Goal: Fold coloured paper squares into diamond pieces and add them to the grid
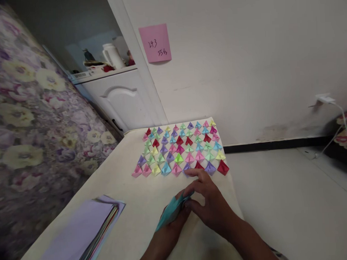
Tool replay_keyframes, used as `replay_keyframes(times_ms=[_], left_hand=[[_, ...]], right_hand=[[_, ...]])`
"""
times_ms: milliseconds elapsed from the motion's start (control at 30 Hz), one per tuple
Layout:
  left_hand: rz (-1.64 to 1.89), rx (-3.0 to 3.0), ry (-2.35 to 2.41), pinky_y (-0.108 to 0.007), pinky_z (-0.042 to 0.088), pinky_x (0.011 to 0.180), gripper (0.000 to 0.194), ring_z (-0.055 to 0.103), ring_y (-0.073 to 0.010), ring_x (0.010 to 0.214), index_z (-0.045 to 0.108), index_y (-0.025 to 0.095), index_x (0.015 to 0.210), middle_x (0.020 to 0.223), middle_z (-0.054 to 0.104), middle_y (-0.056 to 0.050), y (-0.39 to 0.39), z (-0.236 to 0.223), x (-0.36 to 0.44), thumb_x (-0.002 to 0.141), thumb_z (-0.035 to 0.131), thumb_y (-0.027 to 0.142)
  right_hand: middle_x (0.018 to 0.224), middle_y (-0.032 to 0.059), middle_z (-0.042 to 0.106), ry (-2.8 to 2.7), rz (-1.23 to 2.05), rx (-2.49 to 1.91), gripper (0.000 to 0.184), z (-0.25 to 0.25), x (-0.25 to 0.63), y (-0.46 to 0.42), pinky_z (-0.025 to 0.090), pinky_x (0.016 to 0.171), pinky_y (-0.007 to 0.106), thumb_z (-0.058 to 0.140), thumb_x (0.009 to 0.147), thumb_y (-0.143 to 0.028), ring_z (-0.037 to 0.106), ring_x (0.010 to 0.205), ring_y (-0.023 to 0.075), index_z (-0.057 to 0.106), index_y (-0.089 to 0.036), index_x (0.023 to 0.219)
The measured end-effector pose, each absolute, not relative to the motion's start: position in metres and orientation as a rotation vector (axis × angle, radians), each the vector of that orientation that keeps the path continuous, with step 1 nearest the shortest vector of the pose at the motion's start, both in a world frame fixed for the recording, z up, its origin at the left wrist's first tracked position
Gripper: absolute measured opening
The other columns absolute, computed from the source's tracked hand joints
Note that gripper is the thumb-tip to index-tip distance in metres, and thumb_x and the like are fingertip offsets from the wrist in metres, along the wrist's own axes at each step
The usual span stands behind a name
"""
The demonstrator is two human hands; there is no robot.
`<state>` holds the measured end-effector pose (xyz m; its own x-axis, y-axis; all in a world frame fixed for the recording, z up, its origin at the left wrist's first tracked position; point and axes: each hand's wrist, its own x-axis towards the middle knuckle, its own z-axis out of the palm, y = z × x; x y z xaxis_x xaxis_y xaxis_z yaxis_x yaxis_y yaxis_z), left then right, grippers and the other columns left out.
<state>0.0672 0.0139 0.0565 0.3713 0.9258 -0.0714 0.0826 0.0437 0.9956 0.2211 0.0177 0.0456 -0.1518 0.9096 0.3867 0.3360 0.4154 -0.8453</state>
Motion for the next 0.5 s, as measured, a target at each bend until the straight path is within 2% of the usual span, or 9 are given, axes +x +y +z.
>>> replay_keyframes(times_ms=[167, 300, 400, 500], left_hand=[[0.848, 1.462, 1.006, -0.035, 0.039, 0.095, 0.038, 0.052, -0.0266, 0.111, 0.054, 0.024, 0.121, 0.121, 0.059, -0.006, 0.016, 0.049, 0.066, 0.085, 0.05, 0.03], [0.858, 1.535, 1.076, -0.034, 0.038, 0.094, 0.037, 0.053, -0.0242, 0.108, 0.054, 0.024, 0.122, 0.118, 0.06, -0.007, 0.018, 0.041, 0.065, 0.086, 0.047, 0.028], [0.874, 1.527, 1.117, -0.035, 0.04, 0.091, 0.036, 0.054, -0.0249, 0.103, 0.057, 0.023, 0.119, 0.108, 0.064, -0.007, 0.018, 0.037, 0.065, 0.083, 0.05, 0.028], [0.896, 1.499, 1.14, -0.036, 0.042, 0.089, 0.04, 0.055, -0.0254, 0.103, 0.056, 0.022, 0.121, 0.104, 0.066, -0.007, 0.019, 0.033, 0.065, 0.081, 0.052, 0.027]], right_hand=[[0.122, 0.0056, 0.046, -1.884, 0.36, -1.104, 0.028, 0.038, 0.221, 0.02, 0.037, 0.093, 0.042, 0.053, 0.073, -0.003, 0.041, 0.115, 0.0268, 0.064, -0.025, 0.086], [0.095, 0.007, 0.053, -1.979, 0.12, -1.17, 0.025, 0.041, 0.221, 0.022, 0.041, 0.073, 0.034, 0.048, 0.08, -0.007, 0.049, 0.086, 0.0206, 0.066, -0.024, 0.084], [0.075, 0.0041, 0.052, -2.026, 0.072, -1.284, 0.022, 0.044, 0.22, 0.02, 0.037, 0.061, 0.027, 0.048, 0.082, -0.013, 0.048, 0.068, 0.0162, 0.068, -0.023, 0.079], [0.069, 0.0012, 0.054, -2.028, 0.202, -1.381, 0.02, 0.043, 0.219, 0.017, 0.034, 0.055, 0.024, 0.049, 0.084, -0.018, 0.049, 0.058, 0.0128, 0.068, -0.025, 0.084]])
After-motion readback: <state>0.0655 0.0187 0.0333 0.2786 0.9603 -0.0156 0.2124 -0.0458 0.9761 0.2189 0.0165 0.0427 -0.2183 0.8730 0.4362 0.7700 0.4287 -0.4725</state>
